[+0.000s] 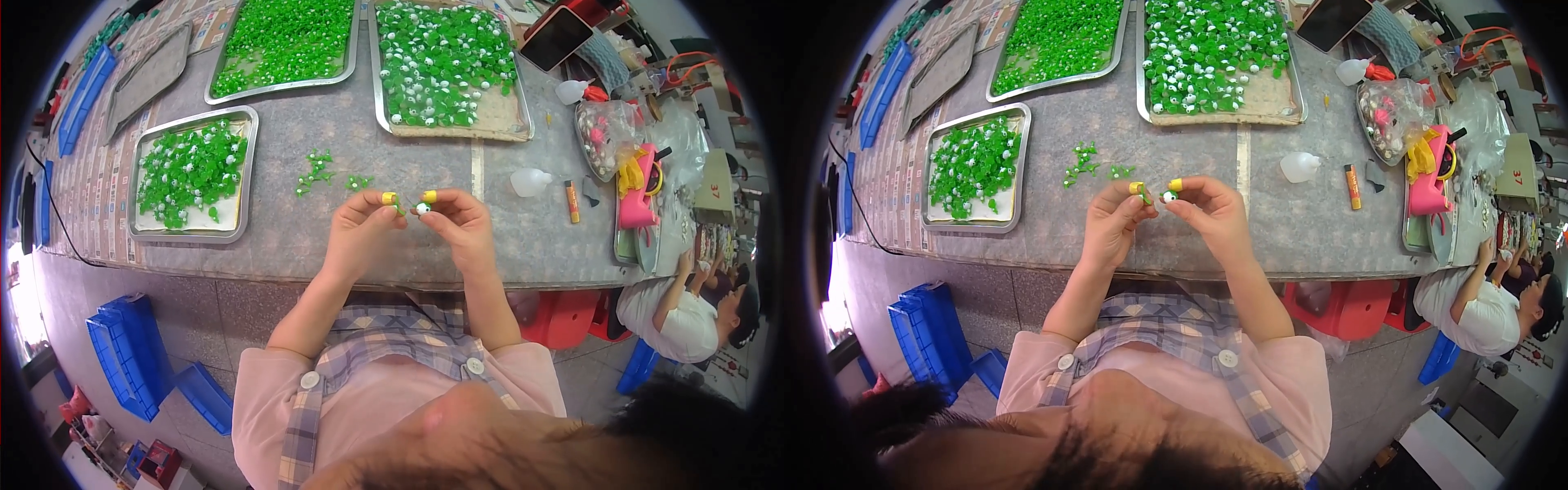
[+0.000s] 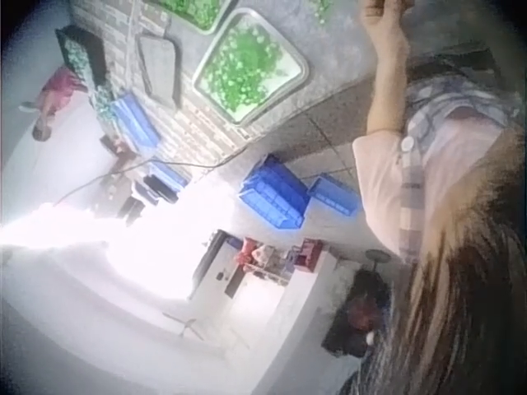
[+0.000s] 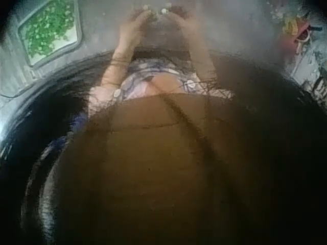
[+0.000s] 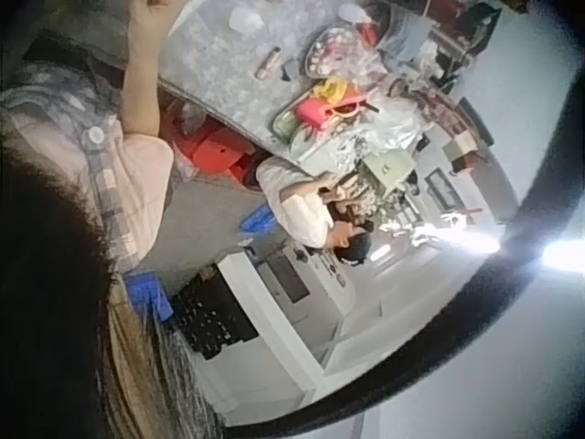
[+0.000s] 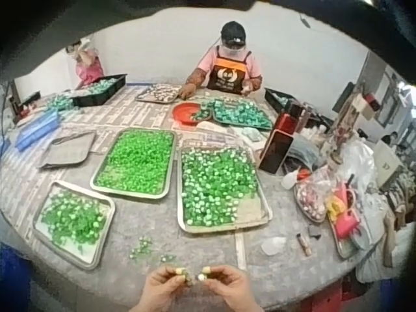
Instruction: The person applies glue from a bottle onto small plastic pieces, attaches small components to them by hand, and places the assembled pieces onto a tray.
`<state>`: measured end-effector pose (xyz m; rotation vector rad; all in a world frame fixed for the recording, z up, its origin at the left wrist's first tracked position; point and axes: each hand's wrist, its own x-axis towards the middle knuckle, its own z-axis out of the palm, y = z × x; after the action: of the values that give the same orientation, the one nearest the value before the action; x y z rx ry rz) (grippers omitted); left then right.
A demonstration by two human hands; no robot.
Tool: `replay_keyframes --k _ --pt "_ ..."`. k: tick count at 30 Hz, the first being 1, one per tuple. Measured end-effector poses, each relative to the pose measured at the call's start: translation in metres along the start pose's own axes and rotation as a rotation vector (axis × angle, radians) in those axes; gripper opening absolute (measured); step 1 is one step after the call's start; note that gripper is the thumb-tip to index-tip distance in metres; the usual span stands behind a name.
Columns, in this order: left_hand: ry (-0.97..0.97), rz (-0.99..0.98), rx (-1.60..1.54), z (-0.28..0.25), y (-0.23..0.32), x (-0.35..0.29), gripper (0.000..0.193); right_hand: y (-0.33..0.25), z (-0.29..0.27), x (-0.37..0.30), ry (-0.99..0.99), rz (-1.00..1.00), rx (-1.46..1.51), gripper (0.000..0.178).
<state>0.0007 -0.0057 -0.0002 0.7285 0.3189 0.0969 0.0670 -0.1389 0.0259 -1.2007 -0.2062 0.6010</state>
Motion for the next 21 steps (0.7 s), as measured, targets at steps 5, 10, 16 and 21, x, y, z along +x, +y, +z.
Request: replay_keyframes --k 5,10,16,21 --pt "0.043 0.087 0.165 0.0022 -0.0015 -0.0015 0.010 -0.0057 -0.0008 -0.0020 -0.029 -0.070 -0.151 0.017" --pt "0.017 0.119 0.206 0.0057 0.0004 -0.0027 0.010 -0.0061 0.0014 -0.0016 -0.018 -0.036 -0.100 0.018" --pt "0.020 0.291 0.448 0.0010 -0.0012 -0.0043 0.010 -0.0017 0.0032 -0.0018 0.001 -0.072 -0.209 0.017" --pt "0.030 0.487 0.745 0.0045 0.0059 -0.0057 0.012 -0.0009 0.0026 -0.0042 0.038 -0.110 -0.331 0.015"
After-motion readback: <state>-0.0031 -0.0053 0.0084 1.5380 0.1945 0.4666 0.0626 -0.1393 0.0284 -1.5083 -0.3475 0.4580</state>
